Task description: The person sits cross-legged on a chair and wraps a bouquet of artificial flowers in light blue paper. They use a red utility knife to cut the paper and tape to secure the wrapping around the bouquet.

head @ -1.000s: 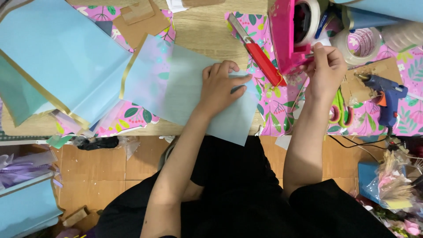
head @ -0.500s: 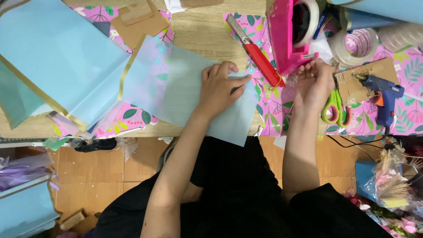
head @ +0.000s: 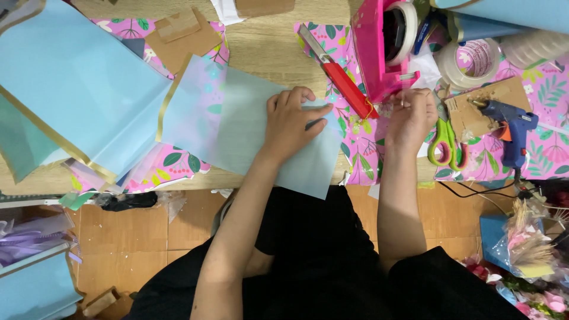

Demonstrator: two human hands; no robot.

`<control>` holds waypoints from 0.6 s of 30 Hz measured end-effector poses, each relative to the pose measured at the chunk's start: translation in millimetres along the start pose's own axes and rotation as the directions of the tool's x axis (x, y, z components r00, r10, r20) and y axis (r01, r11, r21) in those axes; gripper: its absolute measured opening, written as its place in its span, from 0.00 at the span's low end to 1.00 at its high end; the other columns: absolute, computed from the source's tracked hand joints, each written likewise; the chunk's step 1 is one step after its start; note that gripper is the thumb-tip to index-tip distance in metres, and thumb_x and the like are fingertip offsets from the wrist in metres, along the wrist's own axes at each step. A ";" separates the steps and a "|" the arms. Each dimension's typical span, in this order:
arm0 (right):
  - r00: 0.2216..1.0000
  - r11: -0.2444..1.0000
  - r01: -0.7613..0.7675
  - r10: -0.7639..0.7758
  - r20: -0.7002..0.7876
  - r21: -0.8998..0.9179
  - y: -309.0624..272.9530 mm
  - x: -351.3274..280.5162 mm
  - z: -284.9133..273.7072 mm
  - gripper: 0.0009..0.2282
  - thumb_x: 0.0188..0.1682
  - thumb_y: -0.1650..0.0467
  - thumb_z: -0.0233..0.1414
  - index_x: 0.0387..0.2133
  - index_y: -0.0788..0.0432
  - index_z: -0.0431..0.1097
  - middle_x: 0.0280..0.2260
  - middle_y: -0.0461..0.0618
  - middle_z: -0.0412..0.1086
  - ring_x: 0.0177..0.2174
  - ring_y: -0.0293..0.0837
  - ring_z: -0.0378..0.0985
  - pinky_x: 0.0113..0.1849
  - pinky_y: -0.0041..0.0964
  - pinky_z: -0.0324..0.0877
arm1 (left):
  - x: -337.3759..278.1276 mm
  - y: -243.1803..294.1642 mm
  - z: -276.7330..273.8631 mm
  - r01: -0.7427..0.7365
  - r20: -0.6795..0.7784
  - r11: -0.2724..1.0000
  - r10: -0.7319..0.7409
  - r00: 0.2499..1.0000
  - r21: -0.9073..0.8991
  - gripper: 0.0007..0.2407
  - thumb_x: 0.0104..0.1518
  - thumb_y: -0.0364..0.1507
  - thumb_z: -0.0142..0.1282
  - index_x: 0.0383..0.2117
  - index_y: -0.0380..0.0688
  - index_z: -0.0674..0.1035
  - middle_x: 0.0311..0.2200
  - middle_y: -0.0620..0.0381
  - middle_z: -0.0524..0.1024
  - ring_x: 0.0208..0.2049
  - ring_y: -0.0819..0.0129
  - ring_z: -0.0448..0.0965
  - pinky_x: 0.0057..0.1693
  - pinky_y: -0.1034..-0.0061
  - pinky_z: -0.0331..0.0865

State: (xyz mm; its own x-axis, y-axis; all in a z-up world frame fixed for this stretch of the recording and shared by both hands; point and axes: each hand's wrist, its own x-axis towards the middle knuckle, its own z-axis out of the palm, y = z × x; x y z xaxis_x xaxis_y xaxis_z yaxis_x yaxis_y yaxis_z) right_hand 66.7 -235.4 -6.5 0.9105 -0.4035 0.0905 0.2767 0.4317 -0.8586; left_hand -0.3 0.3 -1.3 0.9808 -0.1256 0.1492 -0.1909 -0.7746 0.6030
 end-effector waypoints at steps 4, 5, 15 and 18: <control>1.000 0.998 -0.028 0.028 0.002 0.051 -2.8 -2.4 4.6 0.11 0.42 0.79 0.54 0.16 0.57 0.59 0.19 0.44 0.56 0.25 0.39 0.69 0.35 0.33 0.75 | -0.7 0.4 -0.1 -0.010 -0.011 1.000 0.010 1.000 -0.005 0.12 0.60 0.41 0.59 0.50 0.77 0.82 0.48 0.64 0.65 0.55 0.65 0.64 0.65 0.55 0.46; 1.000 0.999 -0.029 0.029 0.005 0.040 -2.9 -2.0 5.1 0.12 0.44 0.78 0.55 0.16 0.56 0.59 0.19 0.44 0.56 0.24 0.39 0.67 0.35 0.33 0.75 | -1.0 1.0 -1.4 -0.010 -0.009 1.000 0.010 1.000 -0.006 0.12 0.60 0.40 0.59 0.50 0.75 0.82 0.48 0.64 0.65 0.55 0.65 0.64 0.66 0.55 0.46; 0.996 0.995 0.041 -0.033 0.085 -0.095 2.3 1.7 -5.6 0.15 0.52 0.77 0.60 0.18 0.58 0.62 0.20 0.45 0.59 0.24 0.37 0.70 0.35 0.31 0.76 | -1.4 3.3 -3.3 -0.008 -0.018 1.000 0.008 1.000 -0.008 0.12 0.60 0.40 0.59 0.49 0.72 0.82 0.48 0.63 0.65 0.54 0.65 0.65 0.66 0.55 0.45; 0.993 0.994 0.046 -0.036 0.109 -0.094 -1.0 1.6 -4.4 0.15 0.52 0.77 0.61 0.19 0.59 0.62 0.20 0.45 0.59 0.24 0.38 0.71 0.36 0.31 0.78 | -1.3 1.2 -1.0 -0.017 -0.016 1.000 0.016 1.000 -0.017 0.12 0.60 0.40 0.59 0.50 0.72 0.82 0.48 0.63 0.65 0.54 0.65 0.64 0.66 0.55 0.45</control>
State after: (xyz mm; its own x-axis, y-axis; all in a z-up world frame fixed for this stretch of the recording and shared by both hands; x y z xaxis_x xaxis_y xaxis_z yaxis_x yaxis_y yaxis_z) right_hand 66.5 -240.0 -7.7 0.9279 -0.3286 0.1758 0.2885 0.3344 -0.8972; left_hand -1.9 0.1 0.0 0.9768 -0.1283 0.1717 -0.2079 -0.7618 0.6135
